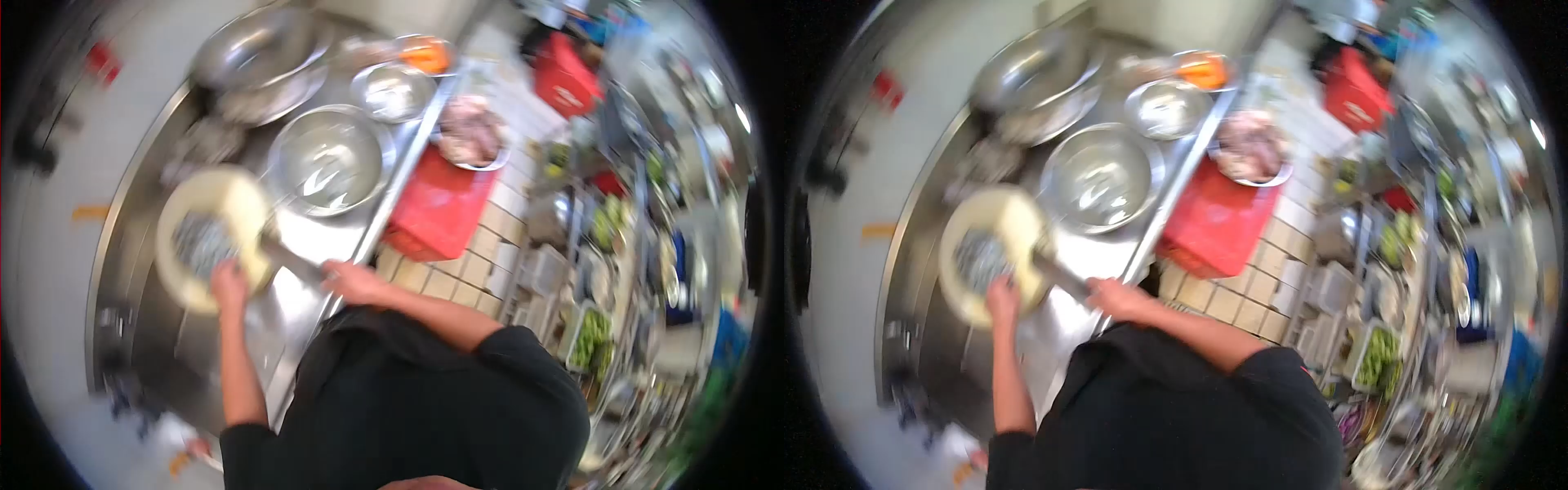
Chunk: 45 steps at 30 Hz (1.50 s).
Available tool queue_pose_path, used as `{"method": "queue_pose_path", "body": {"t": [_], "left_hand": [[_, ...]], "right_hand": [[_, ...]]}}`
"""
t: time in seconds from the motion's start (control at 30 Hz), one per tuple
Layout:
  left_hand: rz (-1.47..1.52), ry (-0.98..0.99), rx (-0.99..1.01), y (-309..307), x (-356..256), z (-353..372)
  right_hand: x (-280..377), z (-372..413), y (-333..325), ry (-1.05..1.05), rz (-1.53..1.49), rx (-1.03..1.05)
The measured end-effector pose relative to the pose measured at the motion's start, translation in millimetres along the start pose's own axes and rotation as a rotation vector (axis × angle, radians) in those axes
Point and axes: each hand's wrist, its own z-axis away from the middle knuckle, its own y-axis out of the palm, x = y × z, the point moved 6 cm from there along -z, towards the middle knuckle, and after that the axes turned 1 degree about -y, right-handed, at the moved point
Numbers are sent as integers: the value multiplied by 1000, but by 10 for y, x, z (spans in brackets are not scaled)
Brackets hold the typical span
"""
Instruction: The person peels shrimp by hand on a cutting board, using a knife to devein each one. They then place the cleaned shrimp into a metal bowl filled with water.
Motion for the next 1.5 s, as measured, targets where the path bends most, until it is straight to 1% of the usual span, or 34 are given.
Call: {"method": "queue_pose_path", "body": {"t": [0.03,0.07,0.1,0.17,0.23,0.27,0.37,0.47,0.57,0.67,0.77,0.8,0.87,0.9,0.97,1.0,1.1,1.13,1.23,1.33,1.37,1.4,1.43,1.47,1.5], "left_hand": [[-99,-68,46,-57,-131,-52],[-123,-72,35,-80,-197,-77],[-142,-51,108,-85,-235,-130],[-214,-60,132,-274,-475,-120],[-201,-39,119,-266,-416,-148],[-197,-36,115,-264,-372,-153],[76,-106,35,-323,-282,-197],[543,-170,-100,-135,-16,-279],[814,-99,-279,-102,-168,-247],[455,-58,-87,160,-156,-183],[53,9,-70,-24,-440,-22],[48,-17,-54,-84,-500,-18],[35,-84,-21,-166,-578,-31],[46,-49,-35,-139,-580,-55],[60,21,-69,-4,-505,-143],[113,-3,-54,41,-495,-178],[43,30,-47,70,-537,-169],[-17,8,-12,50,-565,-154],[-8,-20,-9,52,-508,-89],[25,51,-62,98,-479,-71],[67,29,-19,123,-477,-87],[105,70,-19,224,-373,-127],[90,96,-68,206,-400,-105],[155,66,-47,216,-379,-123],[121,64,-52,152,-436,-116]], "right_hand": [[112,17,-47,17,-35,111],[-33,-148,77,-103,49,28],[44,-196,75,-136,101,24],[138,-197,-59,-116,89,-11],[161,-192,-109,-82,53,-36],[104,-221,-137,-54,53,-99],[116,-181,-343,-27,98,-157],[133,-90,-445,-47,60,-194],[125,4,-398,-74,16,-208],[53,16,-272,-97,-12,-185],[-89,-1,-140,-108,3,-164],[-165,-36,-94,-106,24,-176],[-87,42,-147,-79,4,-147],[-62,75,-161,-67,-5,-126],[-100,22,-118,-117,10,-205],[-57,28,-124,-106,7,-200],[-5,-4,-124,-102,7,-186],[-12,-25,-126,-104,9,-183],[-63,-98,-129,-82,33,-114],[-114,-61,-132,-35,-17,-121],[-159,-103,-88,-91,-23,-139],[-142,-127,-76,-106,-44,-117],[-202,-185,-35,-128,-123,-88],[-114,-138,-70,-63,-260,-50],[23,-38,-150,62,-357,13]]}}
